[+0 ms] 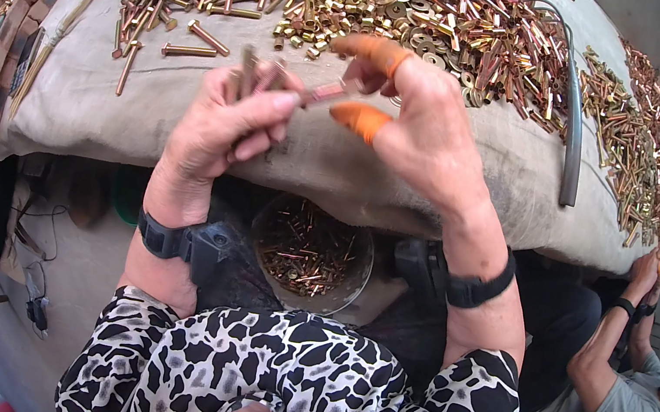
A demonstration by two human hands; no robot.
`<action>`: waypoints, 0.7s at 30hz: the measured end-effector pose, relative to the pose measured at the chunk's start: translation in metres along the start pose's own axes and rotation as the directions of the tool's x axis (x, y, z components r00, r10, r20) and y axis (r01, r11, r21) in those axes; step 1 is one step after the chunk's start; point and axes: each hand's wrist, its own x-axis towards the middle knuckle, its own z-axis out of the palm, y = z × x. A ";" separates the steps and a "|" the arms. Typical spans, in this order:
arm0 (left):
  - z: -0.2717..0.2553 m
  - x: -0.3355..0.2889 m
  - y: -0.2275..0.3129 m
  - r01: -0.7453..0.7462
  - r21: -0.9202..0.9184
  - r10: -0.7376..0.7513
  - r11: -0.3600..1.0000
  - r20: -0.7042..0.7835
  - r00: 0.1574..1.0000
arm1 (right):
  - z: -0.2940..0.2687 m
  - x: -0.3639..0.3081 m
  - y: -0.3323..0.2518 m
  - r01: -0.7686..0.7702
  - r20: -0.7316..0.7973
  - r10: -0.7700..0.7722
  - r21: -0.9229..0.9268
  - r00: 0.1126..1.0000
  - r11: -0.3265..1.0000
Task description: Picking up metal pins and placing copper washers onto them, then setting them aside.
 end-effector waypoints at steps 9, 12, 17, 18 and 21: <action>-0.022 -0.003 0.002 -0.297 -0.206 0.233 0.932 -0.285 0.930 | 0.061 0.053 0.024 0.365 0.116 -0.357 -0.500 0.927 0.786; -0.024 -0.006 0.002 -0.295 -0.184 0.240 0.937 -0.273 0.932 | 0.065 0.058 0.028 0.429 0.199 -0.391 -0.582 0.899 0.691; -0.029 -0.008 0.002 -0.280 -0.203 0.224 0.938 -0.258 0.940 | 0.060 0.051 0.028 0.453 0.248 -0.389 -0.635 0.887 0.626; -0.029 -0.008 0.003 -0.282 -0.204 0.226 0.938 -0.259 0.939 | 0.057 0.048 0.030 0.449 0.225 -0.411 -0.656 0.884 0.606; -0.025 -0.014 0.002 -0.268 -0.210 0.206 0.940 -0.274 0.939 | 0.041 0.033 0.028 0.367 0.220 -0.296 -0.627 0.930 0.687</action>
